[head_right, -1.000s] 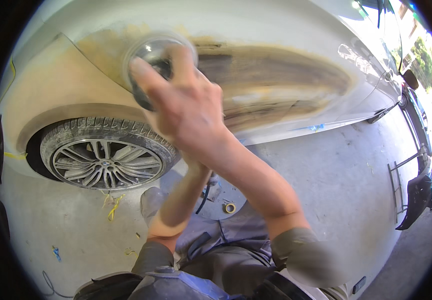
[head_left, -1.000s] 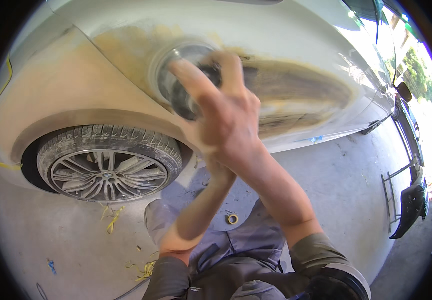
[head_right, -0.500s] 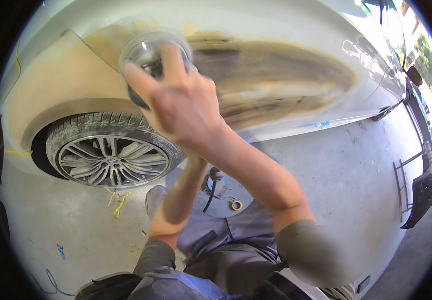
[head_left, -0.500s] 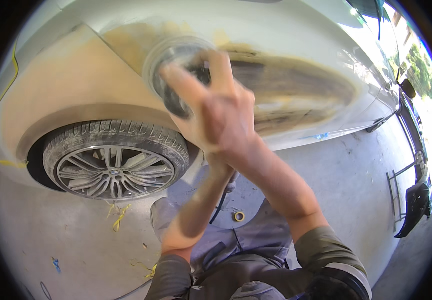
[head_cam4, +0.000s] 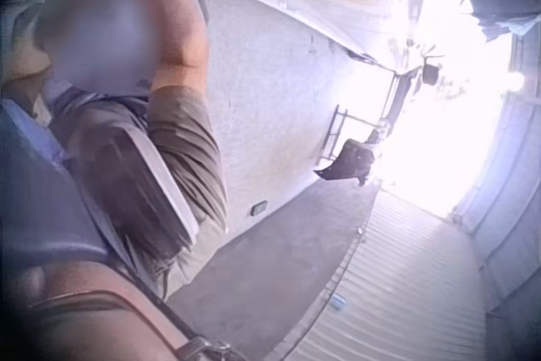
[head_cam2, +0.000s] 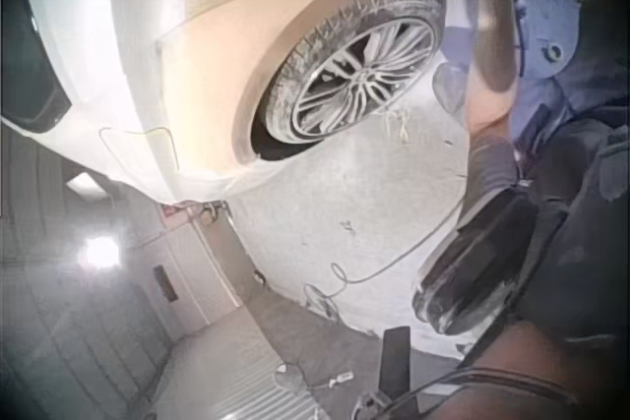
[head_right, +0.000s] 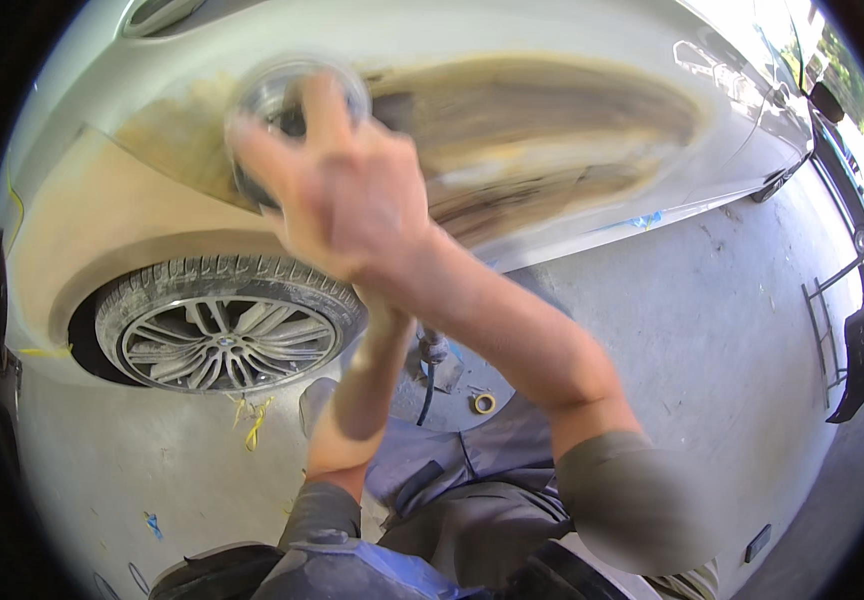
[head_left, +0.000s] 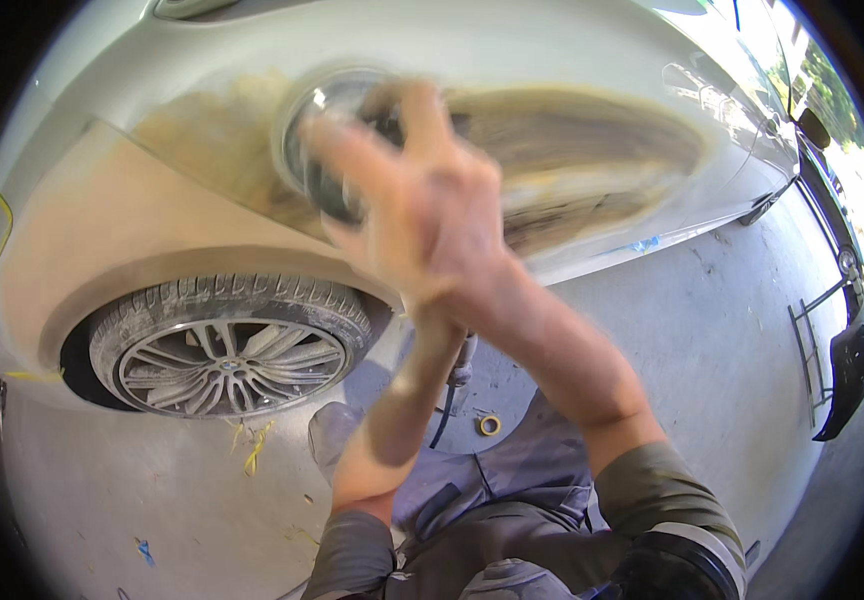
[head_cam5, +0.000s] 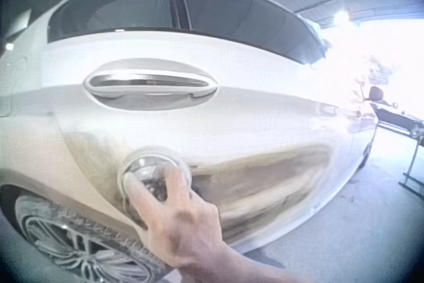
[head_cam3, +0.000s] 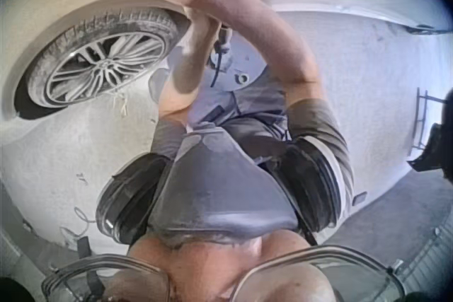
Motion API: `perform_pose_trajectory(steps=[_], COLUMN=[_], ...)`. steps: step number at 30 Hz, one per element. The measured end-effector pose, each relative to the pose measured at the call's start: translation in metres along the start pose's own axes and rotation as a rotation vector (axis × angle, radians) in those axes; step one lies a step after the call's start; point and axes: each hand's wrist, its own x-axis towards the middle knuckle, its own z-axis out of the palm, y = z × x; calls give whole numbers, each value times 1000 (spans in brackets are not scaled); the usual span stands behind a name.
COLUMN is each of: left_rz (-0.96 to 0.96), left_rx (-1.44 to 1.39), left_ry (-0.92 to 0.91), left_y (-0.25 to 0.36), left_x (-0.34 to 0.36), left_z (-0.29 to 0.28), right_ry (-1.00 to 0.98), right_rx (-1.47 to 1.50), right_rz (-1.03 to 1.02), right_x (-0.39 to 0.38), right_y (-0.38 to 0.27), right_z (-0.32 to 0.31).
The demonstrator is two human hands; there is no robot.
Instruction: The person sands the rear quarter panel of a white car using a pneumatic orbital sander. They repeatedly change sanding discs and continue sanding the same area to smooth the surface.
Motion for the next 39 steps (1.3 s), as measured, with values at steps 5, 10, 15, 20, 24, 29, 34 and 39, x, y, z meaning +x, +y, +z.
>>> perform_pose_trajectory(steps=[5, 10, 15, 20, 24, 29, 34, 39], left_rz=[153, 119, 739, 834, 814, 822, 790, 707], left_rx=[-1536, -1063, -425, 180, 804, 797, 767, 707], left_ry=[-91, -123, 587, 837, 870, 653, 731, 710], left_y=[38, 86, 60, 92, 109, 92, 91, 102], left_x=[-26, -14, 35, 138, 218, 253, 250, 244], left_z=[24, -47, -192, -297, -338, -356, -347, -342], right_ry=[-153, 397, 247, 100, 9, 557, 698, 528], right_rx=[-102, -120, -105, 153, 9, -57, -2, -223], right_rz=[-315, 247, 354, 4, 269, 607, 813, 322], right_x=[-51, -21, -16, -33, -58, -88, -104, -91], right_y=[32, 114, 85, 28, 119, 291, 324, 202], right_z=[-13, -59, -48, -4, -47, -138, -153, -56])
